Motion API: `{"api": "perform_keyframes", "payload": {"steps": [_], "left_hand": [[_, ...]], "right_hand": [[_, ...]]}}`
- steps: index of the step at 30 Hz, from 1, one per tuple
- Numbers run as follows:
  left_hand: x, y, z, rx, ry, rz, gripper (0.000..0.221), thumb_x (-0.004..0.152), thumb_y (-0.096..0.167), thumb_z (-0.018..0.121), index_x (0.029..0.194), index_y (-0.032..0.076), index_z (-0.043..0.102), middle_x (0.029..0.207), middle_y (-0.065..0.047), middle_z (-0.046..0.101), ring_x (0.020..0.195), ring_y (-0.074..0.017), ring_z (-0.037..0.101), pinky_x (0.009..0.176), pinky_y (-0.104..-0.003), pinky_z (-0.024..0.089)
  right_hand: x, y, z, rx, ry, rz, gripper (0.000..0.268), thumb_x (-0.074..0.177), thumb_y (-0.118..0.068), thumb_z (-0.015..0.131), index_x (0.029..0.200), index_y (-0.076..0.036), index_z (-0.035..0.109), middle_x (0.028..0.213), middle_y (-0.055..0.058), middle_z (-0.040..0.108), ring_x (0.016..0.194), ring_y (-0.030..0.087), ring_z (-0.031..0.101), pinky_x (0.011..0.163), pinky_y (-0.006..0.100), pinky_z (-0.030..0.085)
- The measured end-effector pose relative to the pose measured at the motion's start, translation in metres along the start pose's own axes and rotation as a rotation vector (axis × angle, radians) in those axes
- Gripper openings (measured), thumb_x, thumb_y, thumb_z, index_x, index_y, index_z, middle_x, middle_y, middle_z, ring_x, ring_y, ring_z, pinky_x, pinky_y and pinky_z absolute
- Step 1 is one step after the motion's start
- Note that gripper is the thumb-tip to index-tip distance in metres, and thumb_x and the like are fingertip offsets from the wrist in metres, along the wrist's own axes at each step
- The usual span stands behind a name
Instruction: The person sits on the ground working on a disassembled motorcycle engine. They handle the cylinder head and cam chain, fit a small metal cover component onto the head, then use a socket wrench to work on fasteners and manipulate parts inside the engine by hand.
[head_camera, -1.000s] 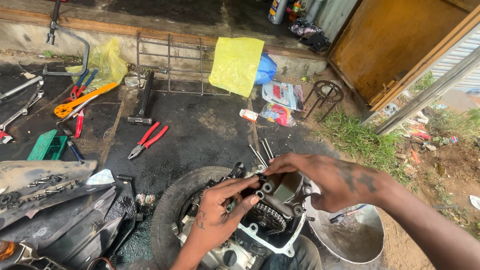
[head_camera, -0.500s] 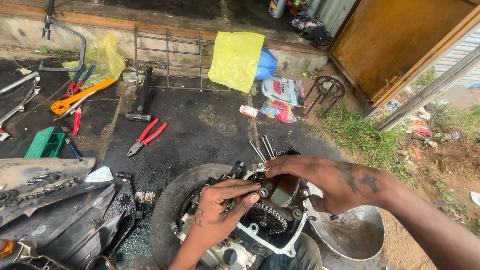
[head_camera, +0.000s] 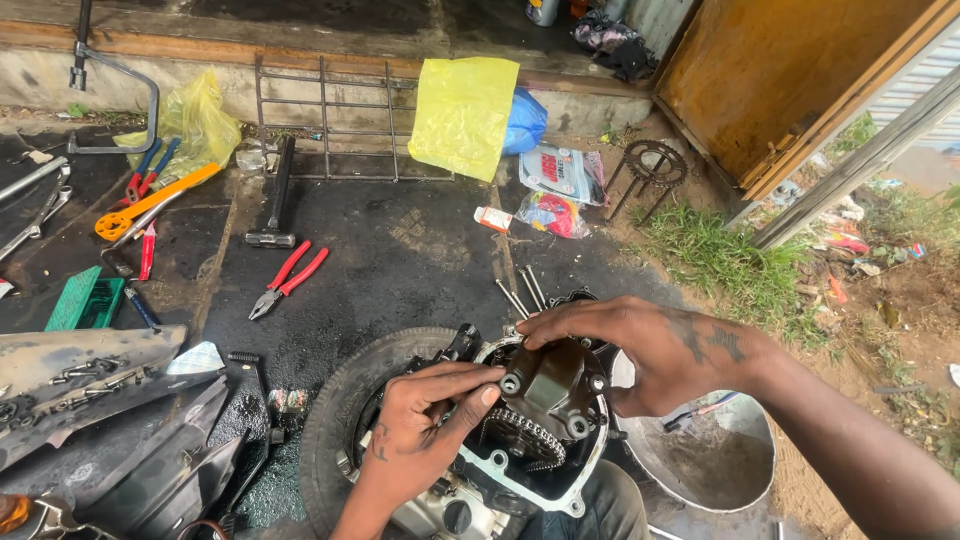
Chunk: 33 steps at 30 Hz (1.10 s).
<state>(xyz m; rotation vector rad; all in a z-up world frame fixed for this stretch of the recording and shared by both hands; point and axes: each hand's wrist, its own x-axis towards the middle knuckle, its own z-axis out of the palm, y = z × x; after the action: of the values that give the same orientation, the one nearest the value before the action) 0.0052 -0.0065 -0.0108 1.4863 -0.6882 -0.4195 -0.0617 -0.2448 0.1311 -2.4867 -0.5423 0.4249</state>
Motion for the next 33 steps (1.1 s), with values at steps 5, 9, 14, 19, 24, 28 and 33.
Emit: {"api": "perform_keyframes", "payload": {"steps": [5,9,14,19,24,28,33], "left_hand": [[0.002,0.001,-0.003,0.009,-0.036,0.027,0.027,0.087,0.023,0.077,0.111,0.011,0.082,0.097,-0.006,0.085,0.056,-0.0042,0.058,0.044,-0.023,0.037],[0.003,0.002,-0.001,-0.002,-0.052,0.012,0.026,0.087,0.022,0.077,0.110,0.011,0.082,0.098,-0.007,0.084,0.056,-0.0043,0.059,0.044,-0.023,0.039],[0.002,-0.004,0.001,-0.052,-0.042,0.042,0.025,0.088,0.016,0.077,0.111,0.008,0.081,0.098,-0.011,0.084,0.070,-0.0104,0.069,0.056,-0.025,0.051],[0.001,-0.005,0.003,-0.102,-0.055,0.145,0.024,0.089,0.014,0.076,0.111,0.005,0.080,0.104,-0.013,0.082,0.088,-0.0165,0.079,0.073,-0.028,0.062],[0.001,0.000,0.001,-0.096,-0.059,0.118,0.023,0.089,0.014,0.076,0.109,0.006,0.081,0.105,-0.013,0.083,0.089,-0.0175,0.080,0.072,-0.028,0.064],[-0.001,0.004,0.001,-0.063,-0.075,0.106,0.024,0.089,0.015,0.075,0.110,0.006,0.080,0.107,-0.012,0.082,0.089,-0.0172,0.080,0.072,-0.028,0.064],[-0.004,0.002,0.001,-0.069,-0.079,0.101,0.025,0.090,0.016,0.074,0.112,0.007,0.080,0.111,-0.012,0.081,0.093,-0.0179,0.080,0.075,-0.029,0.063]], "right_hand": [[-0.002,0.002,0.000,0.057,-0.042,0.015,0.084,0.058,0.003,0.078,0.139,-0.009,0.058,0.149,0.012,0.059,0.141,0.030,0.054,0.113,0.043,0.040],[-0.004,0.009,0.002,0.029,-0.017,-0.028,0.087,0.059,0.001,0.081,0.141,-0.008,0.055,0.151,0.012,0.056,0.143,0.032,0.051,0.113,0.044,0.038],[-0.006,0.006,0.004,0.002,-0.001,-0.054,0.092,0.062,-0.006,0.087,0.146,-0.008,0.050,0.160,0.015,0.044,0.146,0.034,0.046,0.114,0.044,0.036],[-0.018,0.008,0.010,-0.155,0.026,0.057,0.111,0.063,-0.037,0.096,0.154,-0.008,0.040,0.161,0.017,0.042,0.143,0.036,0.047,0.112,0.048,0.036],[-0.015,-0.016,0.023,-0.211,0.065,0.335,0.134,0.052,-0.059,0.099,0.157,-0.008,0.033,0.147,0.019,0.054,0.131,0.035,0.056,0.111,0.048,0.040],[-0.007,-0.036,0.027,-0.178,0.157,0.359,0.120,0.052,-0.049,0.098,0.152,-0.009,0.045,0.134,0.018,0.067,0.120,0.032,0.066,0.105,0.043,0.047],[0.002,-0.053,0.014,-0.158,0.176,0.450,0.102,0.047,-0.032,0.093,0.140,-0.011,0.058,0.117,0.011,0.075,0.108,0.024,0.074,0.098,0.035,0.056]]}}
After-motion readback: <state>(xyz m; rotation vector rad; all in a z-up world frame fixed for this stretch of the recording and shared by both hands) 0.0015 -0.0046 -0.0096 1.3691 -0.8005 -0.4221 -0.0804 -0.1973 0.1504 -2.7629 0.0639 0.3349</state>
